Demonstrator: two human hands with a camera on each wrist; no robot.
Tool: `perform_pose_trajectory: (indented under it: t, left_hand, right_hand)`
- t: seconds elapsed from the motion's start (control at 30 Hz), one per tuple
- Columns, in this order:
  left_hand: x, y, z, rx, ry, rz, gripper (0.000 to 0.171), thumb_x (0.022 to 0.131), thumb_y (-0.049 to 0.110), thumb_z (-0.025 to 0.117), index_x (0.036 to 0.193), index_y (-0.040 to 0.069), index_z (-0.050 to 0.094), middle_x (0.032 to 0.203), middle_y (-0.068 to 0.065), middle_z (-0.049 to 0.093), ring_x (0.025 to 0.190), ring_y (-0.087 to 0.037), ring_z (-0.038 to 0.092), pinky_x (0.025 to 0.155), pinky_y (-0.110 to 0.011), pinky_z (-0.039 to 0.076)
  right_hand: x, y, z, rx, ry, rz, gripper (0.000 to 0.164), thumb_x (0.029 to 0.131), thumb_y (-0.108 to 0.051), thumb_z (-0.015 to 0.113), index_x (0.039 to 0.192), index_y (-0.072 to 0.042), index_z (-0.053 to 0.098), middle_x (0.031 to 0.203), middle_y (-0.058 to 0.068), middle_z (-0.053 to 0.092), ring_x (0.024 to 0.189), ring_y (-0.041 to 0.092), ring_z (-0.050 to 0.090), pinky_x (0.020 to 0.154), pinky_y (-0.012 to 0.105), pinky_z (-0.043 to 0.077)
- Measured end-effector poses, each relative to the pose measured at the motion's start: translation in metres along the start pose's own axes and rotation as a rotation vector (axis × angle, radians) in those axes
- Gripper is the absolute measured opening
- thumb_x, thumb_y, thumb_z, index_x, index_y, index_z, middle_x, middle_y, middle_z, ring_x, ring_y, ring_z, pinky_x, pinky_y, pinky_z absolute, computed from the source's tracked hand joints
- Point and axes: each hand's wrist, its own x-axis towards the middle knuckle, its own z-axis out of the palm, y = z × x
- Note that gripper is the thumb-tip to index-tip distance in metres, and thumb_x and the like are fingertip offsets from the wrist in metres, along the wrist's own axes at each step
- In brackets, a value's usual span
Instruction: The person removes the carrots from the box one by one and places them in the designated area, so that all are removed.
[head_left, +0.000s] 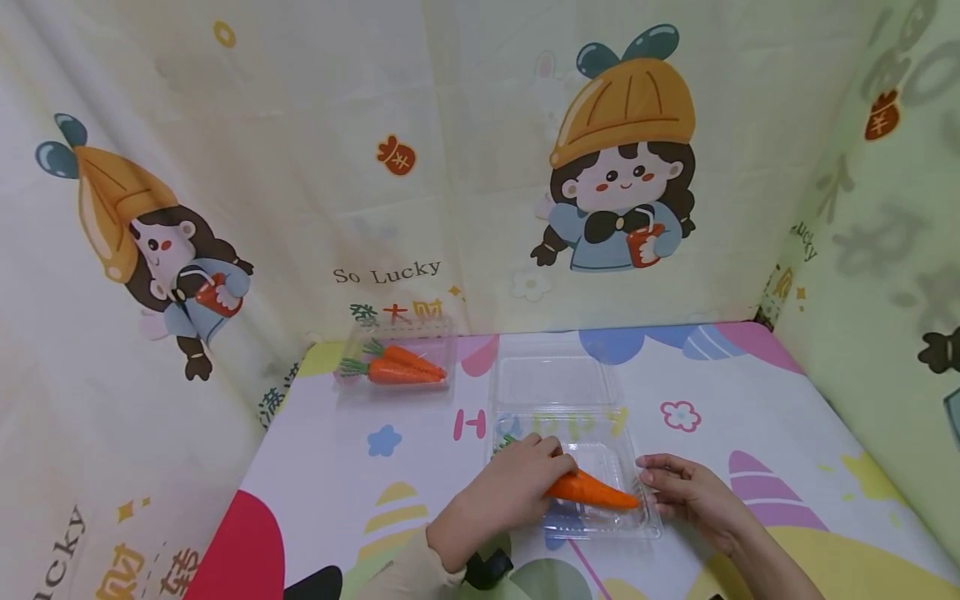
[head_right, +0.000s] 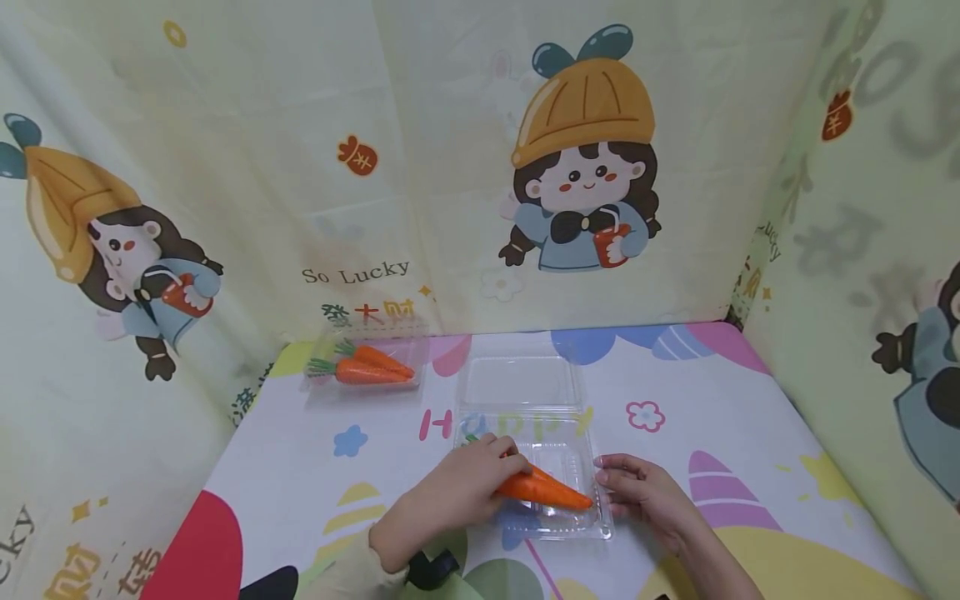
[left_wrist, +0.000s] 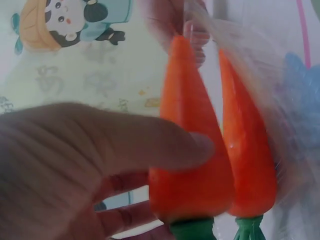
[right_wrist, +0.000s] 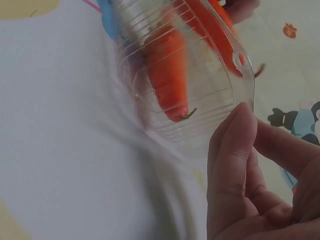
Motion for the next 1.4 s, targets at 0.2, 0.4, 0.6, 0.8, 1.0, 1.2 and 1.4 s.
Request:
perform_pose_trajectory:
  t: [0.2,0.4,0.6,0.8,1.0,1.2,1.4]
  left_hand:
    - [0.0,-0.008,-0.002,-0.264,0.043,-0.039,0.043,0.09,0.021,0.079,0.132,0.025,0.066,0.12,0.007,0.062,0.101,-0.007,0.055,0.086,-0.018,0.052]
    - [-0.004,-0.017,-0.004,-0.406,0.093,-0.13,0.053,0.098,0.03,0.071,0.149,0.034,0.054,0.129,0.006,0.064,0.101,-0.009,0.059,0.089,-0.025,0.054]
    - [-0.011,-0.026,-0.004,-0.594,0.166,-0.249,0.054,0.101,0.035,0.067,0.151,0.042,0.05,0.138,0.008,0.066,0.117,-0.014,0.063,0.098,-0.033,0.056]
    - [-0.019,-0.035,0.0,-0.791,0.291,-0.362,0.051,0.099,0.034,0.069,0.149,0.035,0.055,0.137,0.003,0.068,0.106,-0.016,0.067,0.082,-0.023,0.058]
    - [-0.03,-0.046,0.001,-0.884,0.374,-0.527,0.047,0.1,0.038,0.067,0.146,0.034,0.06,0.116,0.0,0.072,0.093,-0.015,0.064,0.075,-0.024,0.056]
    - [-0.043,-0.059,0.0,-0.91,0.379,-0.627,0.045,0.1,0.039,0.067,0.144,0.034,0.062,0.114,-0.003,0.07,0.094,-0.018,0.063,0.077,-0.029,0.058]
    - [-0.055,-0.065,0.004,-0.944,0.364,-0.706,0.046,0.099,0.036,0.067,0.144,0.027,0.06,0.109,-0.007,0.066,0.084,-0.019,0.061,0.071,-0.03,0.06]
  right_hand:
    - [0.0,0.002,-0.003,0.015,0.005,0.006,0.025,0.104,-0.024,0.063,0.126,-0.013,0.065,0.104,-0.006,0.068,0.08,0.009,0.067,0.077,0.023,0.06]
    - [0.002,0.002,-0.004,0.0,0.018,0.014,0.028,0.104,-0.027,0.064,0.128,-0.013,0.066,0.103,-0.008,0.067,0.081,0.01,0.067,0.077,0.023,0.06]
    - [0.003,0.001,-0.004,0.029,0.015,0.02,0.027,0.104,-0.026,0.064,0.128,-0.013,0.066,0.103,-0.009,0.068,0.08,0.011,0.067,0.077,0.023,0.06]
    - [0.003,0.001,-0.003,0.064,0.021,0.034,0.025,0.104,-0.026,0.063,0.126,-0.016,0.065,0.097,-0.009,0.067,0.073,0.007,0.064,0.073,0.023,0.06]
    - [0.004,0.003,-0.002,0.037,0.014,0.045,0.024,0.104,-0.029,0.062,0.126,-0.02,0.065,0.095,-0.01,0.065,0.074,0.008,0.064,0.07,0.023,0.058]
    - [0.004,0.004,-0.001,0.026,0.015,0.042,0.025,0.104,-0.03,0.061,0.127,-0.021,0.065,0.097,-0.011,0.066,0.079,0.009,0.065,0.07,0.024,0.058]
    - [0.003,0.003,0.0,0.02,0.022,0.048,0.026,0.104,-0.03,0.062,0.128,-0.02,0.065,0.097,-0.011,0.067,0.08,0.009,0.066,0.069,0.024,0.058]
